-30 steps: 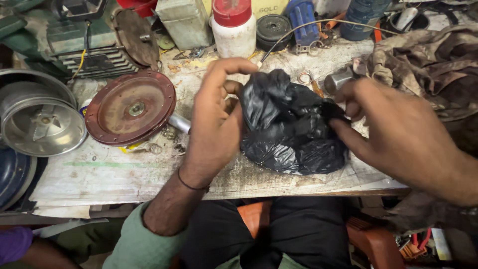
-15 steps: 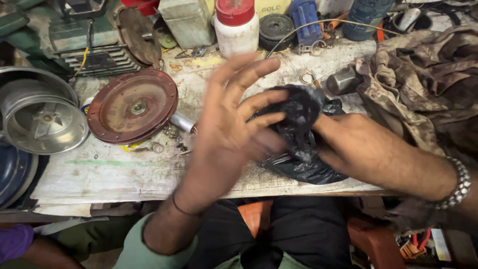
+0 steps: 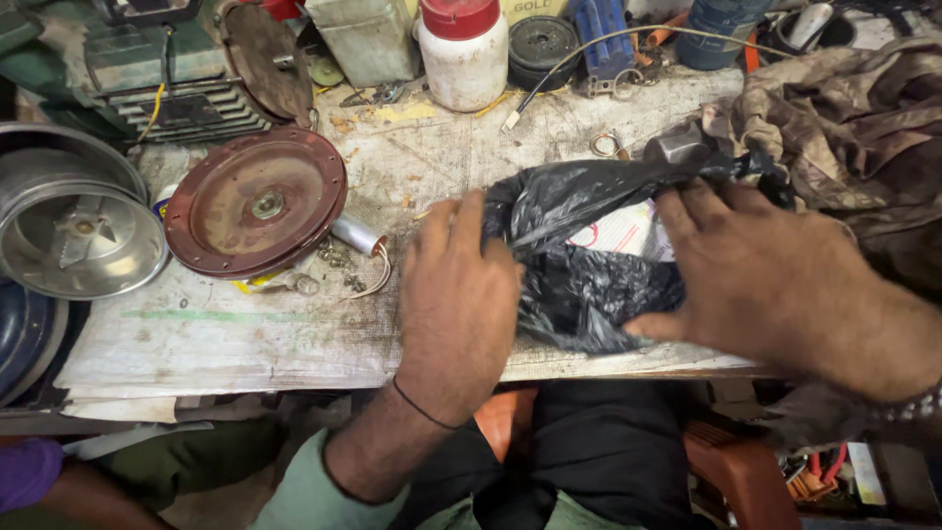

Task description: The person works at a cluttered workbench fitting a bearing into the base plate of a mixer grinder motor housing, pressing and rotating the bearing by hand and tapping the plate. They then lift the housing cover, continue seating the bearing, and finally wrap the motor winding and parts in newspaper and a plastic bag.

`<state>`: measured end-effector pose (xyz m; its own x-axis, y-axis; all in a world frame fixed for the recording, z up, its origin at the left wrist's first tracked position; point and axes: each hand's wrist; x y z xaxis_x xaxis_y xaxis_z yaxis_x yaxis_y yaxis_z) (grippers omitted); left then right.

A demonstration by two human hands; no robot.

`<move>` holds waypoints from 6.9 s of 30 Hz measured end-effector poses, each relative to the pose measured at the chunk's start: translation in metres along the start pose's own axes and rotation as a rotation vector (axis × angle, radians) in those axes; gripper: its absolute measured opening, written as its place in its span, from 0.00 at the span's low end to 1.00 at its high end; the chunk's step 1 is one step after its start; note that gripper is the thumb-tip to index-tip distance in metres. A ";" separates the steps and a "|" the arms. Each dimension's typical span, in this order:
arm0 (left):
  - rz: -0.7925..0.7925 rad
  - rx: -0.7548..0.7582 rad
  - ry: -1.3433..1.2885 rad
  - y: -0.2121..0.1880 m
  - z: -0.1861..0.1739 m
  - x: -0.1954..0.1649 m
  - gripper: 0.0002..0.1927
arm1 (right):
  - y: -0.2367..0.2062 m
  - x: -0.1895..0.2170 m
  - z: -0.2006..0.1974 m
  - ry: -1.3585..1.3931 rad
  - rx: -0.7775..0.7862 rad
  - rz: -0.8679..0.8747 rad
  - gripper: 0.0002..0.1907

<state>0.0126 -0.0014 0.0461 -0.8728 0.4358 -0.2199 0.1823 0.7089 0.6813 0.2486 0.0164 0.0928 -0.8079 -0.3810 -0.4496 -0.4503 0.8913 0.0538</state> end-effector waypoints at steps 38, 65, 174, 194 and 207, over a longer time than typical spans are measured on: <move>-0.106 0.367 -0.296 0.024 0.004 0.036 0.62 | 0.120 -0.013 0.026 0.561 0.162 0.119 0.48; -0.160 0.151 -0.740 0.031 -0.001 0.018 0.54 | 0.074 -0.027 -0.002 0.714 -0.124 -0.289 0.45; 0.301 0.139 0.097 -0.002 -0.028 0.058 0.11 | 0.179 0.070 -0.004 0.419 -0.176 -0.411 0.09; -0.103 0.291 0.096 0.023 -0.023 0.094 0.61 | 0.083 -0.006 -0.068 0.887 -0.593 -0.509 0.14; 0.141 -0.390 -0.173 0.037 -0.026 0.114 0.08 | -0.042 -0.066 0.029 1.267 -0.751 0.216 0.14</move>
<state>-0.0918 0.0600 0.0639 -0.7567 0.6233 -0.1971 0.0806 0.3882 0.9181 0.3316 0.0116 0.0945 -0.4907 -0.5677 0.6609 -0.0487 0.7753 0.6298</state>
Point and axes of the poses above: each hand's wrist, its own y-axis towards the middle knuckle, its own z-axis out of the palm, x = y × z, and after that the axes turned 14 degrees about -x, right-handed
